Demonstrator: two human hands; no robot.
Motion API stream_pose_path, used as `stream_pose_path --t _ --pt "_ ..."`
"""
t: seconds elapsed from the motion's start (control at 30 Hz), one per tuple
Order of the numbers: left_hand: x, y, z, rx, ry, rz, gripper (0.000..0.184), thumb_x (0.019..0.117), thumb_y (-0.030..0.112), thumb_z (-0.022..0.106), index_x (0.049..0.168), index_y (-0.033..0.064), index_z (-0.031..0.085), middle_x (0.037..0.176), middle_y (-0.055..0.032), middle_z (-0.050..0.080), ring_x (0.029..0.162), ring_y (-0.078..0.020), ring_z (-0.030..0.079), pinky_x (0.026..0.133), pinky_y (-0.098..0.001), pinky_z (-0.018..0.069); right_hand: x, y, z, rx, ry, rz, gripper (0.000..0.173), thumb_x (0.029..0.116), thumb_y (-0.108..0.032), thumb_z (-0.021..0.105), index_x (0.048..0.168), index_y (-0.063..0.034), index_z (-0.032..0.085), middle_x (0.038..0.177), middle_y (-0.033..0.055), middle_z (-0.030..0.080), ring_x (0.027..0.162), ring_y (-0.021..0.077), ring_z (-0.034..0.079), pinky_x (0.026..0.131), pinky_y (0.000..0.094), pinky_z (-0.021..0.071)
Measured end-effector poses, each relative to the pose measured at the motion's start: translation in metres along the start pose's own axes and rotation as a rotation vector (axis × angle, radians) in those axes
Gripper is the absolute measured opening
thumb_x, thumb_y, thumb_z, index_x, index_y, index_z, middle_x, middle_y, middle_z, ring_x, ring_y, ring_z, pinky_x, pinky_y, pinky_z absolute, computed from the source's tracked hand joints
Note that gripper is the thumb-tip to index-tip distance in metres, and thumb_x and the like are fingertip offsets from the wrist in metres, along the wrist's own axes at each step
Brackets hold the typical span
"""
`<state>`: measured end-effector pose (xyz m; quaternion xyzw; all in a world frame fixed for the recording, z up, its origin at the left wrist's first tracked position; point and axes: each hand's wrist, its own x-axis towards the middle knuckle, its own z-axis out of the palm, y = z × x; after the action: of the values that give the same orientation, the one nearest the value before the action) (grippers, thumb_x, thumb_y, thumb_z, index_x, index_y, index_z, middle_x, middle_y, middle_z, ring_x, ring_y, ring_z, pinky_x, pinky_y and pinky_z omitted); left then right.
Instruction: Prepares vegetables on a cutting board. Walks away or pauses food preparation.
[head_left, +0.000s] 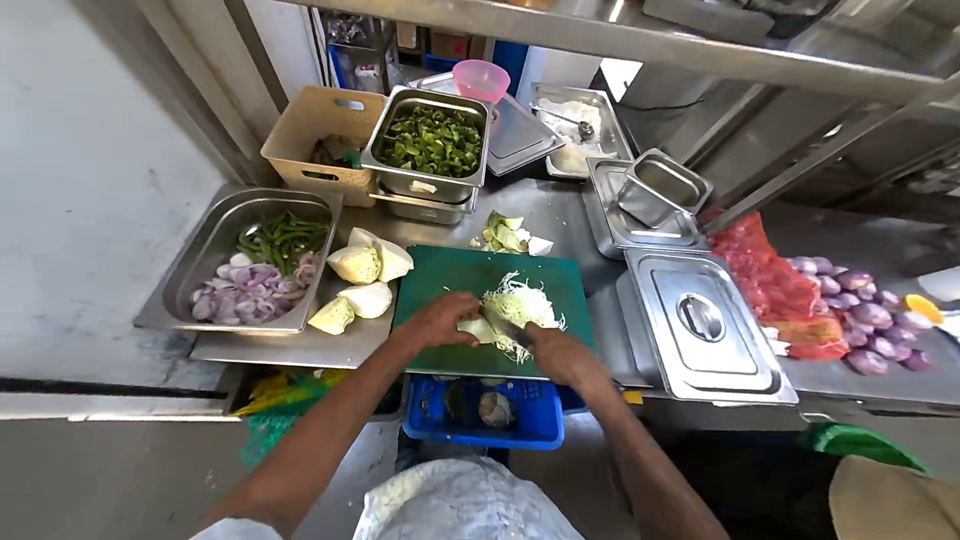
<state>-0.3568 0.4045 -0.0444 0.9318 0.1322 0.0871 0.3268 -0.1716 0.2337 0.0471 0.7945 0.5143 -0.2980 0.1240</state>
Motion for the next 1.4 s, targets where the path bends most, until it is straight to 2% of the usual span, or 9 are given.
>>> stream_pose_path --t 0.07,0.2,0.33,0.47,0.77,0.93,1.13,1.27,1.4 --pt "-0.001 -0.002 0.004 -0.005 0.019 0.001 0.046 0.0786 0.035 0.09 0.107 0.0029 0.072 0.112 -0.0114 0.069 0.104 -0.0249 0.067 0.096 -0.0441 0.0563 -0.011 0.003 -0.006 -0.019 0.0 0.012 0.025 0.1035 -0.023 0.055 0.127 -0.0165 0.059 0.104 0.0169 0.071 0.098 0.0389 0.07 0.079 0.0612 0.0555" --pt "-0.003 0.0 0.005 0.021 0.028 -0.029 0.047 0.0794 0.038 0.089 0.109 0.0056 0.072 0.115 -0.0091 0.069 0.108 -0.0227 0.066 0.1 -0.0431 0.0548 0.04 -0.015 0.055 0.128 -0.038 -0.004 0.041 0.1061 -0.021 0.05 0.146 -0.0132 0.045 0.117 0.0231 0.068 0.107 0.0433 0.069 0.088 0.0634 0.056" --pt "-0.011 0.002 0.003 -0.01 0.063 -0.029 0.054 0.0751 0.038 0.092 0.115 0.0066 0.073 0.117 -0.0096 0.07 0.113 -0.0225 0.066 0.103 -0.0431 0.054 0.049 -0.02 0.065 0.162 -0.033 -0.004 0.045 0.1074 -0.022 0.048 0.151 -0.0144 0.04 0.118 0.0237 0.068 0.108 0.0435 0.069 0.089 0.0627 0.0558" --pt "-0.011 0.006 -0.007 0.05 0.021 -0.034 0.042 0.0797 0.035 0.089 0.108 0.007 0.075 0.119 -0.0095 0.071 0.116 -0.0232 0.065 0.105 -0.0433 0.0527 0.05 -0.017 0.064 0.169 -0.029 -0.004 0.041 0.107 -0.023 0.048 0.147 -0.0141 0.043 0.117 0.0228 0.069 0.108 0.0429 0.069 0.088 0.0624 0.0557" --pt "0.009 0.002 -0.017 -0.026 -0.185 -0.037 0.036 0.0812 0.026 0.089 0.1 0.0 0.073 0.103 -0.0142 0.07 0.092 -0.0251 0.069 0.087 -0.0449 0.0587 -0.022 -0.013 -0.006 -0.053 0.024 0.058 0.028 0.102 -0.02 0.056 0.129 -0.0175 0.059 0.104 0.0161 0.072 0.097 0.0388 0.071 0.077 0.0599 0.0558" --pt "0.013 -0.003 -0.017 -0.012 -0.197 -0.03 0.034 0.0801 0.028 0.089 0.096 0.0026 0.073 0.099 -0.0112 0.07 0.089 -0.0228 0.068 0.085 -0.043 0.0587 0.039 -0.022 0.052 0.139 0.013 -0.001 0.041 0.1042 -0.02 0.054 0.145 -0.0192 0.048 0.111 0.021 0.07 0.099 0.0433 0.071 0.08 0.0644 0.0567" --pt "0.01 -0.004 -0.017 -0.064 -0.171 -0.035 0.037 0.0806 0.026 0.089 0.102 0.0005 0.074 0.102 -0.0131 0.07 0.092 -0.0233 0.069 0.087 -0.0427 0.0585 -0.019 -0.006 -0.007 -0.049 0.025 0.027 0.025 0.103 -0.022 0.056 0.128 -0.0192 0.06 0.102 0.0154 0.071 0.095 0.0381 0.071 0.076 0.0605 0.056" --pt "0.009 -0.008 -0.013 -0.049 -0.148 -0.035 0.034 0.0802 0.028 0.089 0.098 0.0031 0.074 0.101 -0.0108 0.071 0.091 -0.0215 0.069 0.087 -0.0417 0.059 0.036 -0.023 0.048 0.122 -0.001 0.0 0.042 0.1027 -0.018 0.055 0.145 -0.0168 0.048 0.111 0.0211 0.07 0.099 0.0428 0.071 0.08 0.0638 0.057" --pt "0.004 -0.007 -0.016 -0.065 -0.142 -0.04 0.035 0.0817 0.027 0.088 0.102 0.0024 0.074 0.104 -0.0128 0.071 0.093 -0.0239 0.07 0.088 -0.0438 0.0594 0.007 -0.016 0.013 0.033 -0.002 0.001 0.033 0.1051 -0.021 0.053 0.138 -0.0183 0.054 0.109 0.0198 0.071 0.099 0.042 0.071 0.081 0.0638 0.056"
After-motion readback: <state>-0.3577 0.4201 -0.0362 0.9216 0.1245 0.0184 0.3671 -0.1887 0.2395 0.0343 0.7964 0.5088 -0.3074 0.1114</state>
